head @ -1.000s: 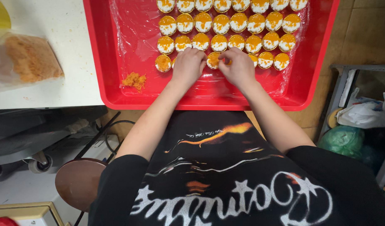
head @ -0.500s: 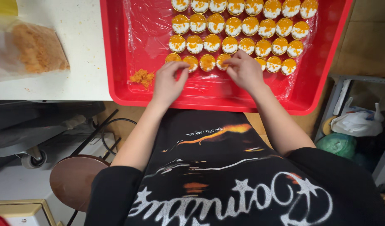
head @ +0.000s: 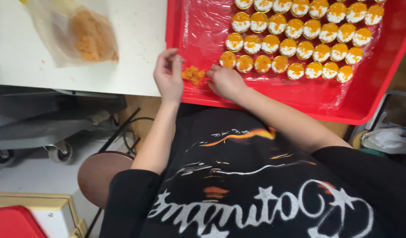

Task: The person garnishes small round pastries in gold foil cups arranged in a red tray. They pinch pieces of orange shredded topping from a plastic bag by hand and press the topping onto the top of each pastry, working through the tray one cup at a time.

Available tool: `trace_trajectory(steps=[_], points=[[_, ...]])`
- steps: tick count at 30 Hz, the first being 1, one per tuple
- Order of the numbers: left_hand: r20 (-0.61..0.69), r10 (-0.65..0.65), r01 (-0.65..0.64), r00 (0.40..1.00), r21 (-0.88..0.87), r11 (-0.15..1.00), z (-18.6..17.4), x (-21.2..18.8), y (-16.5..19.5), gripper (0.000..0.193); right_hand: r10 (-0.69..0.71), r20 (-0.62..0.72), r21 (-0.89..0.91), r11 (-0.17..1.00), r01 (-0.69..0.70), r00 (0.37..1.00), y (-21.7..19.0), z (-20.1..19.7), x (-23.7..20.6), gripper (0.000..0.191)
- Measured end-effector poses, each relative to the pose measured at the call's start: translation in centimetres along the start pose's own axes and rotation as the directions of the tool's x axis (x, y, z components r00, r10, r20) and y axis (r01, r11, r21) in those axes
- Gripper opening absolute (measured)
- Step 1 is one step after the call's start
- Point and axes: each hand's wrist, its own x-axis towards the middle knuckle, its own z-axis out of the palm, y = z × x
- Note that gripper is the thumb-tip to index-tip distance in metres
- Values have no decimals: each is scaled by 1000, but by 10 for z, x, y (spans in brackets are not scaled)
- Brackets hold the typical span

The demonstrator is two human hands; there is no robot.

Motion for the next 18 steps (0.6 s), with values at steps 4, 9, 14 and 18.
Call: trace_trajectory(steps=[4, 9, 14, 18], points=[[108, 11, -20, 994, 84, 996, -6, 1, 2, 17, 107, 122, -183, 980, -84, 987, 0, 40, 25, 16], [230, -14, -11, 973, 107, 994, -4, 4, -1, 16, 167, 64, -222, 963, -149, 984, 6, 58, 34, 15], [380, -60, -14, 923, 188, 982, -6, 10, -15, 15, 260, -173, 181, 957, -228, 950, 0, 26, 11, 16], [555, -197, 233, 808, 7, 973, 8, 12, -28, 22, 645, 102, 819, 378, -432, 758, -19, -2, -18, 19]])
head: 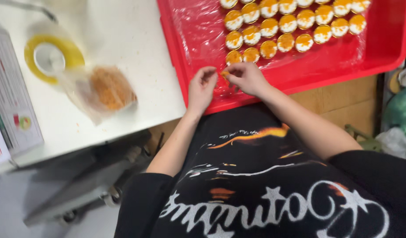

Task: The person garnishes small round pastries in gold foil cups arranged in a red tray. They pinch pieces of orange shredded topping from a plastic bag by hand and press the topping onto the top of each pastry, working through the tray one cup at a time.

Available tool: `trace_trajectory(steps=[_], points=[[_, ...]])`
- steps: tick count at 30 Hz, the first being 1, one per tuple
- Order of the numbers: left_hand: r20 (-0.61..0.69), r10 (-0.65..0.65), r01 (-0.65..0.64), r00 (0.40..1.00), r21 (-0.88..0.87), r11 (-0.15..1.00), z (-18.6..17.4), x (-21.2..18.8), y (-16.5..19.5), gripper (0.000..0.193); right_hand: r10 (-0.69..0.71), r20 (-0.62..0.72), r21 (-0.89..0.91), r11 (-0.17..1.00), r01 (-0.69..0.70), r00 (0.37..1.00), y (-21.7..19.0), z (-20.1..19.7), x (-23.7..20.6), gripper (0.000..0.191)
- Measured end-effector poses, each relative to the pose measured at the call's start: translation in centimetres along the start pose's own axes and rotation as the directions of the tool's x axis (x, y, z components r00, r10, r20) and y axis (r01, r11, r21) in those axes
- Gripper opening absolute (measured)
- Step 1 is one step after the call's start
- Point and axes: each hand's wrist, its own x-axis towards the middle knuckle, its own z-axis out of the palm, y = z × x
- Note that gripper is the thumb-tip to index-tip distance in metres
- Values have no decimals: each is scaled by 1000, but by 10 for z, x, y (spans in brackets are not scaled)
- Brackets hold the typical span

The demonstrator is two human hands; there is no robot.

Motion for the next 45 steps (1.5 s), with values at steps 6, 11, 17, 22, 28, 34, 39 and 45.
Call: trace_trajectory(steps=[6, 11, 17, 22, 28, 34, 39, 45], points=[[287, -155, 207, 945, -160, 965, 32, 10, 7, 32, -72, -224, 355, 923, 150, 972, -5, -12, -45, 17], [311, -136, 187, 941, -141, 972, 56, 19, 14, 18, -41, -311, 568, 793, 220, 950, 10, -25, -56, 12], [292, -204, 281, 934, -253, 926, 91, 21, 10, 14, 72, -224, 849, 504, 158, 972, 31, -49, -62, 12], [237, -143, 194, 961, -208, 959, 136, 23, 4, 18, -28, -244, 750, 628, 206, 969, 46, -90, -66, 18], [166, -195, 212, 967, -87, 973, 205, 26, -11, 12, -112, -172, 696, 690, 201, 979, 72, -164, -75, 18], [81, -260, 272, 962, -283, 920, 257, 28, -18, 14, -73, -128, 695, 705, 142, 989, 87, -219, -78, 22], [34, -197, 200, 980, -153, 968, 272, 28, -14, 18, -112, -138, 565, 807, 171, 984, 89, -240, -74, 18], [62, -170, 174, 984, -58, 983, 274, 26, -15, 22, -137, -156, 499, 844, 198, 978, 99, -237, -70, 17]])
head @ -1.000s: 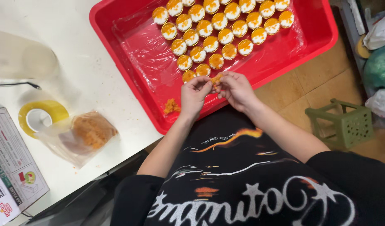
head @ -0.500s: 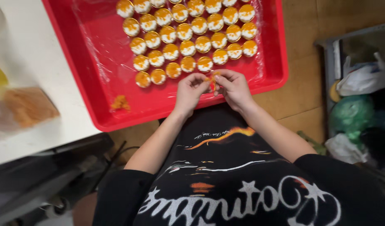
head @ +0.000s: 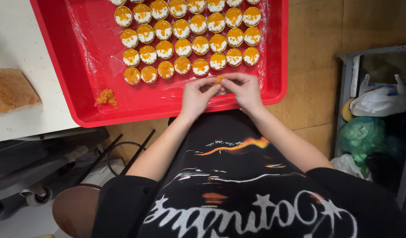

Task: The person garnishes small round pastries in gold foil cups arranged in a red tray. They pinch pieces of orange shredded topping from a plastic bag by hand and press the topping onto the top of each pastry, working through the tray one cup at a time.

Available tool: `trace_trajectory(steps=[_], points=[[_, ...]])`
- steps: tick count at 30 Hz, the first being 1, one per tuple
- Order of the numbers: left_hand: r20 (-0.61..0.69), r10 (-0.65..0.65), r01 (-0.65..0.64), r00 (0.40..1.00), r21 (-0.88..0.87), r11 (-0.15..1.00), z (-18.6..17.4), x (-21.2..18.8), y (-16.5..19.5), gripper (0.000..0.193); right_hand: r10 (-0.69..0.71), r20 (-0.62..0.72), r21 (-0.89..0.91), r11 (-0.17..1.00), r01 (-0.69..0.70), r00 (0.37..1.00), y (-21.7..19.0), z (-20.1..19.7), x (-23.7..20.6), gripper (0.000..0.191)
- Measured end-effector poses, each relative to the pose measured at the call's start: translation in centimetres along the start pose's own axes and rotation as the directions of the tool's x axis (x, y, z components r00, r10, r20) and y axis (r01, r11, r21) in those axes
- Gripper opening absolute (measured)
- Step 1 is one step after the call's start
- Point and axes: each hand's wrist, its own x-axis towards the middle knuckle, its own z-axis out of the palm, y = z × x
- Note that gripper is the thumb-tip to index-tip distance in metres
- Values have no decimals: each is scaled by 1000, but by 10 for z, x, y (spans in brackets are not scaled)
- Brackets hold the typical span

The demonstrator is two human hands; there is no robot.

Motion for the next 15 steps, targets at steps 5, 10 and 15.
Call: trace_trajectory(steps=[5, 10, 15], points=[[-78, -110, 123, 991, 190, 974, -11, -6, -14, 13, 81, 48, -5, 997, -81, 996, 12, 5, -7, 18], [-32, -191, 183, 981, -178, 967, -26, -3, -24, 10, 183, 20, 102, 978, -184, 983, 15, 17, -5, 16], [25, -161, 162, 987, -104, 981, -40, 4, -20, 23, 183, -20, 48, 982, -182, 983, 10, 26, 3, 18]])
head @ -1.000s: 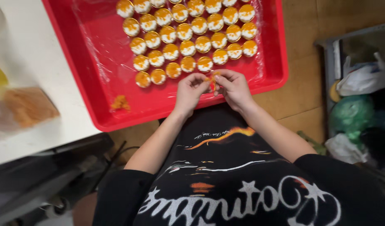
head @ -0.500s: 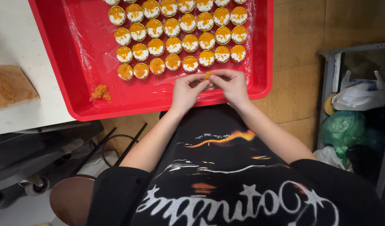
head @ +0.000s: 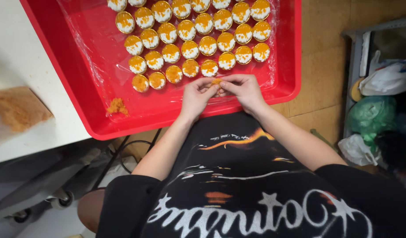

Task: The person garnishes small round pastries in gold foil cups arranged in a red tray. They pinch pieces of orange shredded topping from a plastic bag by hand and press the topping onto the top of each pastry, working through the tray one cup at a time.

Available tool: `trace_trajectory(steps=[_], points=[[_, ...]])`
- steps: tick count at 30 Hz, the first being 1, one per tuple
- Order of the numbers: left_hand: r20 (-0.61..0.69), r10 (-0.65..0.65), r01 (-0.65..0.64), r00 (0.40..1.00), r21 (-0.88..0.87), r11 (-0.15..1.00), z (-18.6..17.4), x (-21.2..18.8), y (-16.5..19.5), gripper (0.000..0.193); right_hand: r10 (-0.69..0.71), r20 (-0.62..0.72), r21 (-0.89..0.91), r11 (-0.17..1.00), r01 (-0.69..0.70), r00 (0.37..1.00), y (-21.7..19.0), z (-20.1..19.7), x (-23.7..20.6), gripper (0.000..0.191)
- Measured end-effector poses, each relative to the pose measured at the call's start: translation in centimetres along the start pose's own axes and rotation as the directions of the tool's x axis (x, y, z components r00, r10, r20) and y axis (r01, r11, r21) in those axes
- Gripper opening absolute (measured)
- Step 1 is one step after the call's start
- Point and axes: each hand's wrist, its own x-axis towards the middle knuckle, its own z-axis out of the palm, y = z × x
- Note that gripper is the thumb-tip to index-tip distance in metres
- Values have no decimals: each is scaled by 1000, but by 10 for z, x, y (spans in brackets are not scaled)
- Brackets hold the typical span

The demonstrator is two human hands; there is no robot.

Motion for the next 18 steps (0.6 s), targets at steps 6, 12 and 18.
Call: trace_trajectory(steps=[6, 12, 18], points=[[84, -23, 23, 996, -6, 1000, -11, 14, 2, 23, 36, -43, 70, 997, -33, 998, 2, 4, 12, 14], [95, -25, 13, 995, 128, 992, -18, 22, 1, 16, 25, -42, 34, 999, -23, 999, 6, 14, 12, 13], [78, -88, 86, 993, 37, 996, -18, 23, 7, 17, 115, -127, 197, 976, -88, 985, 5, 19, 11, 12]])
